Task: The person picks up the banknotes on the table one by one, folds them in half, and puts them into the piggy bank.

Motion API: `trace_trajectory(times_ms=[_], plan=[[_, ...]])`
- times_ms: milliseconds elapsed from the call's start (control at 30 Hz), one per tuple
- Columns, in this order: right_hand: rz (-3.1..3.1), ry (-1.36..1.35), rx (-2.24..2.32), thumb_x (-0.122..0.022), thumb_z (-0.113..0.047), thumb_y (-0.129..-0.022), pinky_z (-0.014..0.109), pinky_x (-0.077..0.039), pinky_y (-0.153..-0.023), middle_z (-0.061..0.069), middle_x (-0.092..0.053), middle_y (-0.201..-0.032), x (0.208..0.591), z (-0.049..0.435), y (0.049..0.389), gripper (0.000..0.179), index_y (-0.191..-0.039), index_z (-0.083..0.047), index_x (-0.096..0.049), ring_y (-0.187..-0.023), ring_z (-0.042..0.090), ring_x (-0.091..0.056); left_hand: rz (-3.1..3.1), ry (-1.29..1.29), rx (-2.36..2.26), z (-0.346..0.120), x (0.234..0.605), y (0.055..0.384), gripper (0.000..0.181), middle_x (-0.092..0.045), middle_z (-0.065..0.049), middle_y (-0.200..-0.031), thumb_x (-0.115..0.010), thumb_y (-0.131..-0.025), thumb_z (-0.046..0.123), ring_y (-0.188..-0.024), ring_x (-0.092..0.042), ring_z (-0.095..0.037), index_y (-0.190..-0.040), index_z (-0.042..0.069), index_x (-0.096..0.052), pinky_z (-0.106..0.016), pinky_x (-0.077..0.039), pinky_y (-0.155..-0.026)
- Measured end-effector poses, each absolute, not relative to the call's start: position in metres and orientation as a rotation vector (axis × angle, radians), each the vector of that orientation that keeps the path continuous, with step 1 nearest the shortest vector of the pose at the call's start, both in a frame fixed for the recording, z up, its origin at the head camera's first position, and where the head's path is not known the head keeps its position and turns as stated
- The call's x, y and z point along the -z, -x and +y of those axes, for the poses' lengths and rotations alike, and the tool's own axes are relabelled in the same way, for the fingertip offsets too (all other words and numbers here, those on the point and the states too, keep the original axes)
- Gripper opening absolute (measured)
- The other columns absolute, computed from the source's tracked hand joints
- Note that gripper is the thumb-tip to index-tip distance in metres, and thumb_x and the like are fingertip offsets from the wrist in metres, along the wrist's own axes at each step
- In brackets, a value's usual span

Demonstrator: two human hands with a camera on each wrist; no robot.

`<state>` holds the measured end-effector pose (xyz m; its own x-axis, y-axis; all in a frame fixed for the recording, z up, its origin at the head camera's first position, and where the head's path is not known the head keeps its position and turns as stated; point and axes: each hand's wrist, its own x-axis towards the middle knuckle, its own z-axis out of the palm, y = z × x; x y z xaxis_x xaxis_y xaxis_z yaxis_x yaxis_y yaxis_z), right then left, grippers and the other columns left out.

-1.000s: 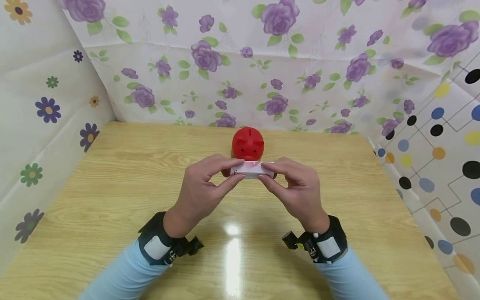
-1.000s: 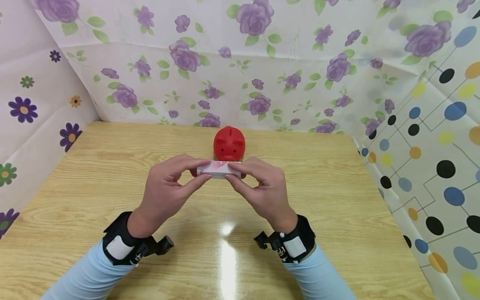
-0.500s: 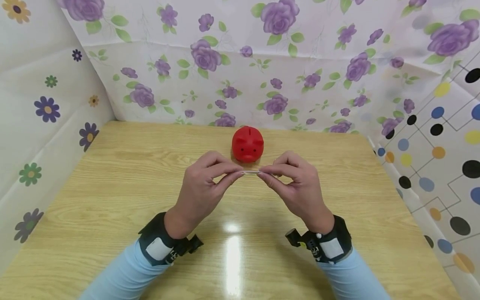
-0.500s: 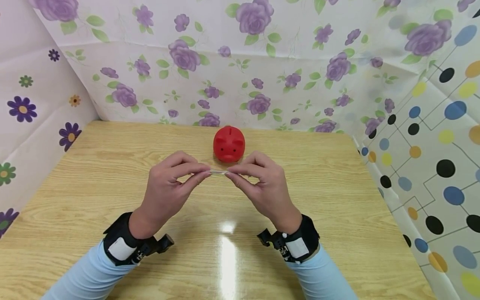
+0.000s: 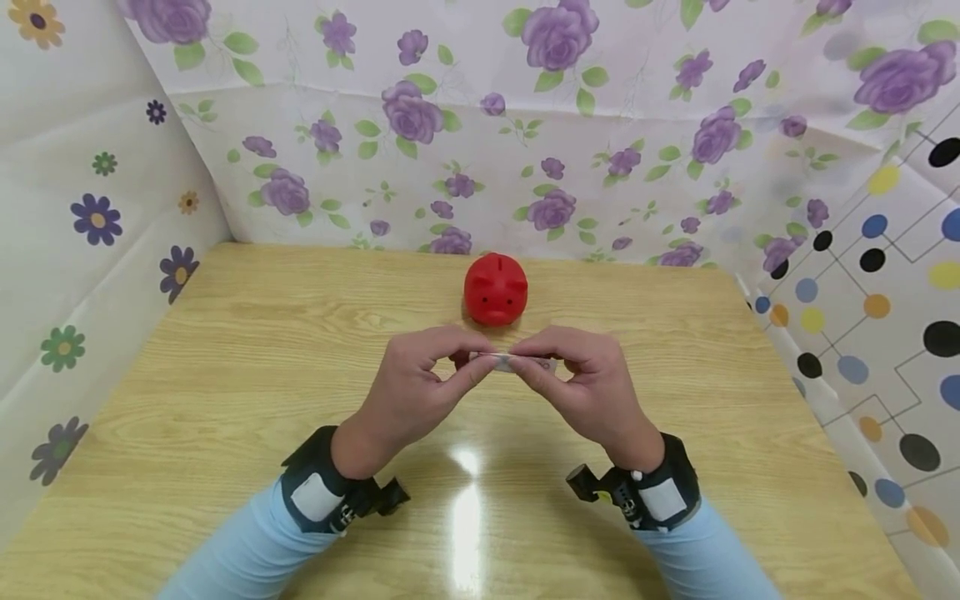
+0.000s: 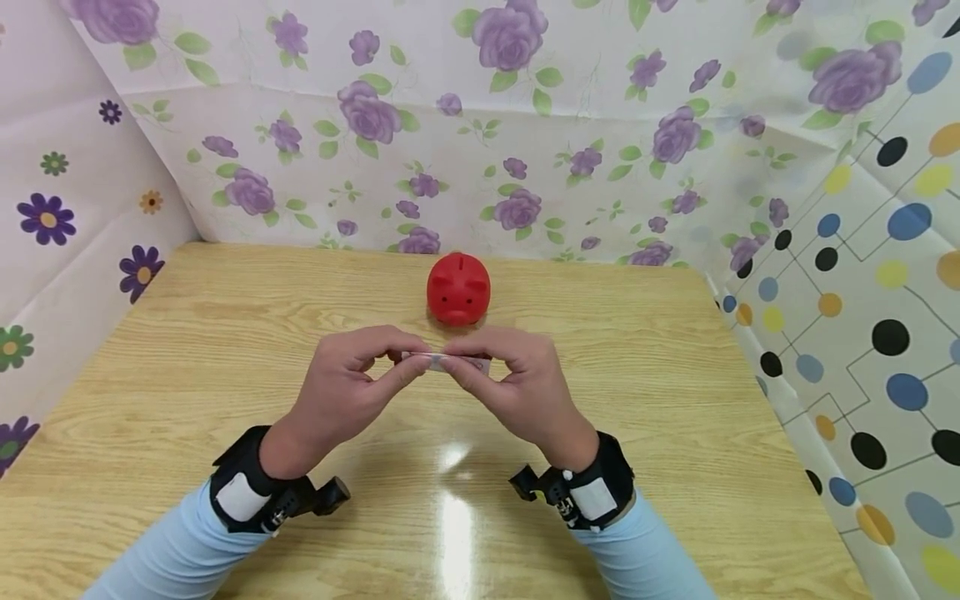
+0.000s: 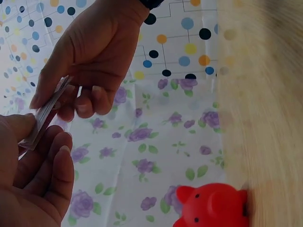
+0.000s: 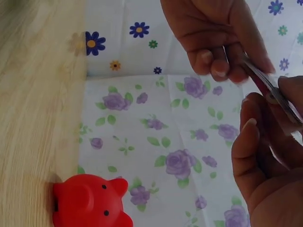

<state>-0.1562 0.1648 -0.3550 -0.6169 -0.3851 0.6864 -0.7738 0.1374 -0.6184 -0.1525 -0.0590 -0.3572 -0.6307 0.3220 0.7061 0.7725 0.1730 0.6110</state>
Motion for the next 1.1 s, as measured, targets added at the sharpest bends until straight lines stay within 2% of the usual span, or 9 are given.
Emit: trace_trajectory(times_ms=[167,367,500,633,800,933,1100], plan=[[-2.051,-1.134,-1.381,-0.077,-0.003,-0.090,0.021,-0.042,-0.058,-0.001,-0.070,-0.079,0.356,0.159,0.153,0.012,-0.099,-0.010,-0.078,-0.069,0.006,-0.053,-2.014,1.061,1.473,-0.056,0.360,0.151,0.010,-0.071,0.000,-0.083,-0.077,-0.090,0.003,-0.072,-0.058,-0.007,-0.097,0.009,-0.077,-0.023,-0.047,-0.060],[-2.047,-1.134,-1.321,-0.074,-0.012,-0.094,0.019,-0.044,-0.059,-0.001,-0.071,-0.080,0.356,0.157,0.150,0.004,-0.096,-0.011,-0.077,-0.068,0.005,-0.056,-1.964,1.077,1.533,-0.054,0.360,0.149,0.008,-0.074,-0.004,-0.083,-0.076,-0.089,0.000,-0.074,-0.065,-0.009,-0.094,0.007,-0.077,-0.022,-0.052,-0.063],[-2.032,-1.100,-1.417,-0.075,-0.003,-0.092,0.020,-0.048,-0.059,0.003,-0.073,-0.080,0.356,0.159,0.151,0.008,-0.096,-0.008,-0.077,-0.069,0.007,-0.060,-1.971,1.025,1.623,-0.054,0.361,0.149,0.011,-0.075,-0.005,-0.082,-0.076,-0.088,-0.002,-0.073,-0.070,-0.010,-0.097,0.005,-0.078,-0.022,-0.045,-0.052],[-2.020,-1.068,-1.541,-0.075,0.005,-0.089,0.022,-0.053,-0.059,0.008,-0.073,-0.081,0.357,0.163,0.153,0.012,-0.096,-0.003,-0.077,-0.070,0.010,-0.064,-1.992,0.961,1.686,-0.054,0.361,0.148,0.011,-0.076,-0.007,-0.082,-0.076,-0.088,-0.002,-0.073,-0.071,-0.011,-0.097,0.004,-0.078,-0.022,-0.038,-0.046],[-2.024,-1.089,-1.529,-0.074,-0.001,-0.091,0.024,-0.058,-0.062,0.007,-0.073,-0.080,0.356,0.166,0.154,0.003,-0.094,-0.002,-0.076,-0.069,0.013,-0.066,-2.022,0.922,1.672,-0.056,0.360,0.147,0.008,-0.076,-0.005,-0.080,-0.077,-0.089,0.000,-0.072,-0.071,-0.011,-0.096,0.004,-0.079,-0.024,-0.031,-0.045],[-2.012,-1.097,-1.529,-0.075,0.001,-0.090,0.024,-0.058,-0.063,0.007,-0.073,-0.078,0.356,0.166,0.155,0.006,-0.093,-0.003,-0.077,-0.068,0.013,-0.067,-2.033,0.914,1.665,-0.057,0.359,0.147,0.008,-0.076,-0.004,-0.079,-0.077,-0.088,0.000,-0.072,-0.071,-0.010,-0.095,0.003,-0.079,-0.023,-0.034,-0.046],[-2.002,-1.093,-1.602,-0.075,0.006,-0.088,0.024,-0.058,-0.061,0.010,-0.074,-0.078,0.357,0.170,0.157,0.009,-0.093,-0.001,-0.077,-0.068,0.012,-0.068,-2.043,0.910,1.699,-0.058,0.358,0.148,0.007,-0.075,-0.006,-0.079,-0.075,-0.089,-0.002,-0.070,-0.070,-0.012,-0.095,0.002,-0.077,-0.023,-0.049,-0.053]])
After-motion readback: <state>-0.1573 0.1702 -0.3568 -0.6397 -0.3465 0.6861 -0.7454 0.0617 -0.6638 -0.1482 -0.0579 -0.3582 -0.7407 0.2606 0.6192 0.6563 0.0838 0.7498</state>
